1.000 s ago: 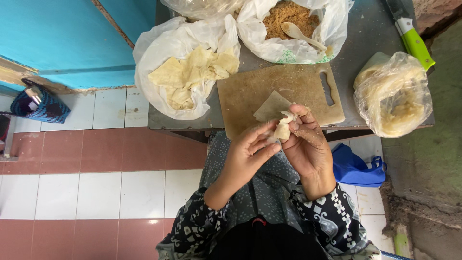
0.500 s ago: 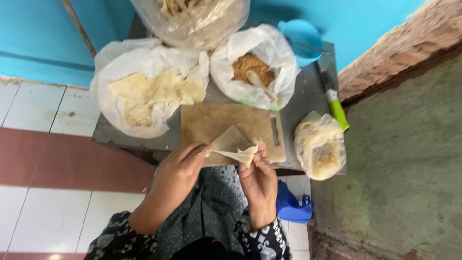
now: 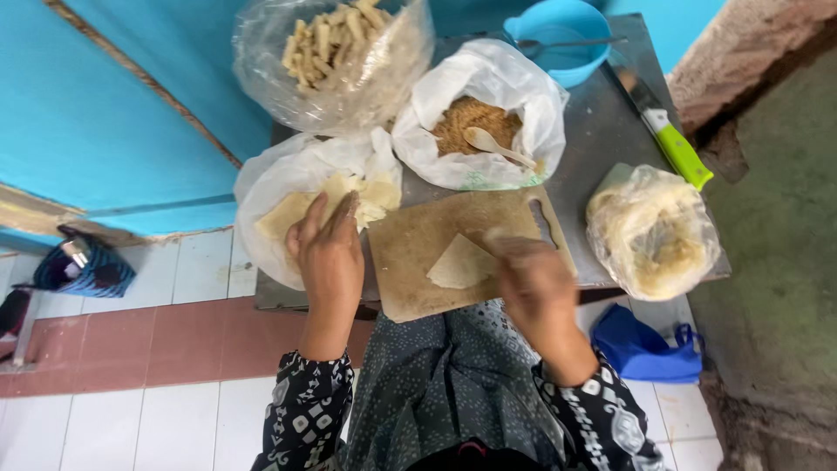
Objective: The person sits at a metal table and folds thin pastry wrappers around a filling, pressing the edges closed by hand on a cutting board. They take wrappers from a plastic bag, add filling with a spoon from a bag of brown mixture, fold each wrapper into a filled parcel, and set finished parcels aside.
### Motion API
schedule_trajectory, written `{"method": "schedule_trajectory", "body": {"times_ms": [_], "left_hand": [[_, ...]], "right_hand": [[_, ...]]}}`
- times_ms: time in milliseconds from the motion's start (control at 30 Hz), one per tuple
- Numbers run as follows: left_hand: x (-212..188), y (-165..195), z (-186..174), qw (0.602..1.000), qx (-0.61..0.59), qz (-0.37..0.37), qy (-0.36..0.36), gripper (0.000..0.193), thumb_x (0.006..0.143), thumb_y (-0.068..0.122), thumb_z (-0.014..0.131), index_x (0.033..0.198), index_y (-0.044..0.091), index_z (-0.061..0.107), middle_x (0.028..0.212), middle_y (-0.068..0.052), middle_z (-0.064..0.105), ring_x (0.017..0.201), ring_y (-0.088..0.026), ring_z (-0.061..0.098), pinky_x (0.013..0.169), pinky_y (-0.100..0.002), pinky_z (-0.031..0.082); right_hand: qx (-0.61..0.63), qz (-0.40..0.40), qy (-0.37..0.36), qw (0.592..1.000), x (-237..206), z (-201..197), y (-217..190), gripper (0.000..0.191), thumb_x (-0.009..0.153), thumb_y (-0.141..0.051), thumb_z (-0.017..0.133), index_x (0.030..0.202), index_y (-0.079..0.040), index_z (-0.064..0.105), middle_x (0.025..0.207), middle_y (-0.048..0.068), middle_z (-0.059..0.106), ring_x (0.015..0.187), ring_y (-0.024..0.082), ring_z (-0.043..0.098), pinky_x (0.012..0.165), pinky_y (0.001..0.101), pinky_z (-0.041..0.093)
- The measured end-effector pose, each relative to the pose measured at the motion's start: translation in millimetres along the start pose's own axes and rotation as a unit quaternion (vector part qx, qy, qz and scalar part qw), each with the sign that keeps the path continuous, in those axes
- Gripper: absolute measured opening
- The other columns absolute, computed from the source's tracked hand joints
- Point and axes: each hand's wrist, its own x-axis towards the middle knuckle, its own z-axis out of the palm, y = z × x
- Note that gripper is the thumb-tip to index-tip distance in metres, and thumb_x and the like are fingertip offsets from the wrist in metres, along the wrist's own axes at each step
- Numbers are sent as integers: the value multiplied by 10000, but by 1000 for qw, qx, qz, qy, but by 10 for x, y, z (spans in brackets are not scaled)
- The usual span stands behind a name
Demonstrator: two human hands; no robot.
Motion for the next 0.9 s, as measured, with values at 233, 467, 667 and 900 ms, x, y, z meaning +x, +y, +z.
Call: {"method": "schedule_trajectory", "body": {"times_ms": [233,467,667,900], "left_hand": [[-441,72,149,998,-57,-31,-10,432,957,17,671,1382,95,683,1216,-73,675,1189,-286,607,1074,-441,464],[-132,-38,57,966,-218,-127,-58,462,993,18,577,1453,43,538,1562,-213,472,1459,-333,439,1143,-428,438],[41,-82,-29,999,27,-9,-44,493,941,155,717,1399,52,565,1498,-147,578,1506,-366,307,1171,-663,93],[-32,-154,50,984,-23,-144,-104,244,1070,263,630,1296,173,650,1469,-59,617,1464,-229,470,1296,-541,229]], "right_hand": [[-60,-78,-199,975,-29,87,-279,529,768,-39,746,1284,17,645,1022,158,664,979,380,646,867,475,532],[-19,-63,-122,990,-22,200,-233,489,889,67,729,1350,-56,623,1231,166,586,1083,343,658,876,375,562],[-56,-4,-141,988,42,210,-227,537,771,-49,809,1293,-48,685,1068,156,563,950,354,589,832,428,504],[-46,41,-57,997,-35,-23,-67,305,936,-27,731,1240,-47,702,1184,161,618,1153,326,612,987,411,507]]}}
